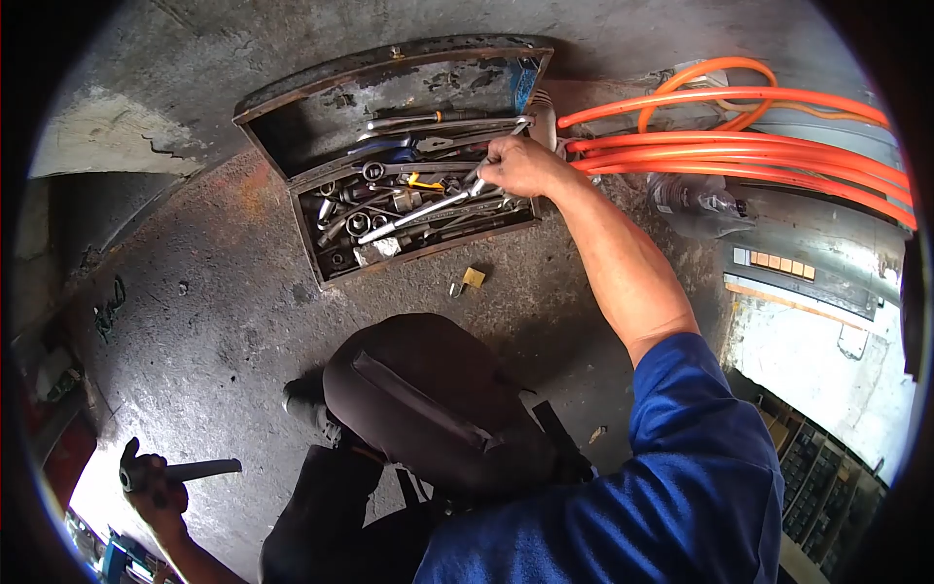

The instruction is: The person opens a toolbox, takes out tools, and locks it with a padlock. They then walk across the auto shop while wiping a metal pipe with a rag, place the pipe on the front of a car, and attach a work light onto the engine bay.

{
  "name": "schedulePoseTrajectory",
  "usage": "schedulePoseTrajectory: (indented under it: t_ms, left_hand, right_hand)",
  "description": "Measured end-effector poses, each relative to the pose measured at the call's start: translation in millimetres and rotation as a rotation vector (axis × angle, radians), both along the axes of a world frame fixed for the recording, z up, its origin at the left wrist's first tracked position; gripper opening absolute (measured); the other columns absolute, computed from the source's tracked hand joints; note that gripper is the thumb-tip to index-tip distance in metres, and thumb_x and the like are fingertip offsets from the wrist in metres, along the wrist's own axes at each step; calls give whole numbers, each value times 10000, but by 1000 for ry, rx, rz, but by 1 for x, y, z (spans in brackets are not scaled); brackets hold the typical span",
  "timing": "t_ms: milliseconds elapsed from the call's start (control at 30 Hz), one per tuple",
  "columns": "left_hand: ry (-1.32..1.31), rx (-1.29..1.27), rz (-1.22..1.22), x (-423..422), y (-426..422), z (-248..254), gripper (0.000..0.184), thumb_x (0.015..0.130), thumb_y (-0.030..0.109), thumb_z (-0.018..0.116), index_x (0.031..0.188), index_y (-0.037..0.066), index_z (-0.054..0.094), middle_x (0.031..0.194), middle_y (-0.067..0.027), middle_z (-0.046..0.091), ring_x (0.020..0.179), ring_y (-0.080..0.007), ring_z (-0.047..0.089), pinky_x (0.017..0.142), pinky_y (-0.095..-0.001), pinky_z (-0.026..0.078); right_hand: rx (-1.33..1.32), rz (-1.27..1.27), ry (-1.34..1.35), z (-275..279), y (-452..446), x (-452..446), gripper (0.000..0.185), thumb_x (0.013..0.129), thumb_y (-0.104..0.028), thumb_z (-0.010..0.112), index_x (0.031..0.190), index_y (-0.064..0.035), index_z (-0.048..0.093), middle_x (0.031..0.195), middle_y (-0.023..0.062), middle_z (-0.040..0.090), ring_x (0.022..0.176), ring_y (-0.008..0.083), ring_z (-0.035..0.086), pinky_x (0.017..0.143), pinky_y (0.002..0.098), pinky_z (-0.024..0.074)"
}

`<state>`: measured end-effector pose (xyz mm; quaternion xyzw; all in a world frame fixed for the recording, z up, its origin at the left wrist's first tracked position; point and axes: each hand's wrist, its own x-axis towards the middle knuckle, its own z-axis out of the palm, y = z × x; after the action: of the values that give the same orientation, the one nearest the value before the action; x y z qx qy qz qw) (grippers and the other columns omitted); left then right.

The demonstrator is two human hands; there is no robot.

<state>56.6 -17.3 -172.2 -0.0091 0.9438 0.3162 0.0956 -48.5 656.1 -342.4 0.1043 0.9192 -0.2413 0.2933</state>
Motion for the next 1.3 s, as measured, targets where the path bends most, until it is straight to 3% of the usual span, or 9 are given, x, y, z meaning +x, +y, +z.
schedulePoseTrajectory:
  t_ms: [33,500,667,733,767,833,1067,1133,1300]
  left_hand:
    - [-110,259,246,0,7,2,449,939,243,583,1288,-22,489,837,-13,561,676,-76,522,606,-203,458]
    - [-133,409,295,-7,10,0,503,876,123,638,1323,-16,454,869,-32,583,729,-87,549,574,-201,461]
    - [-170,463,291,-13,-6,-10,531,839,38,639,1329,-33,446,879,-33,583,755,-92,553,629,-200,464]
    - [-36,465,218,-14,0,-12,513,853,-11,585,1347,4,447,861,-35,599,475,-10,404,393,-147,313]
    - [-35,464,222,-13,2,-9,513,853,-11,585,1347,4,447,861,-35,599,475,-10,404,393,-147,313]
    - [-130,464,284,-13,16,6,548,826,22,636,1330,-57,437,880,-27,591,757,-81,546,692,-190,447]
    - [-197,449,338,-11,13,0,550,835,64,646,1331,-50,437,873,-28,594,737,-82,542,631,-202,450]
    - [21,421,127,-6,-13,-21,488,863,15,594,1333,2,467,862,-18,587,564,-33,458,471,-172,364]
    - [-73,307,277,-9,18,0,493,855,59,623,1317,-16,470,858,-16,589,657,-58,504,554,-188,408]
  right_hand:
    - [26,45,-26,4,1,4,382,809,-372,634,951,-19,669,992,194,691,974,343,651,838,423,498]
    - [352,14,293,-23,20,61,395,851,-119,560,1244,-118,592,1166,174,561,1075,361,601,896,436,507]
    - [397,269,350,-39,22,30,370,893,-103,518,1254,-152,585,1155,148,547,1113,317,584,892,420,510]
    - [421,258,314,-41,20,22,321,907,-149,532,1217,-159,615,1140,134,564,1106,303,593,894,413,509]
    - [423,303,296,-41,20,17,293,910,-177,545,1189,-159,632,1128,125,574,1096,303,598,888,415,510]
    - [363,360,314,-44,22,10,231,915,-256,572,1086,-135,669,1076,110,606,1054,309,617,857,429,518]
    - [277,451,88,-25,-7,-7,229,923,-220,536,1060,-75,650,1145,147,607,1091,343,600,887,456,506]
    - [319,496,130,-49,-2,7,265,925,-152,487,1146,-67,605,1237,155,580,1163,353,560,945,452,481]
    - [320,379,108,-52,-3,23,294,891,-100,476,1177,-85,537,1165,161,622,1139,337,576,946,453,473]
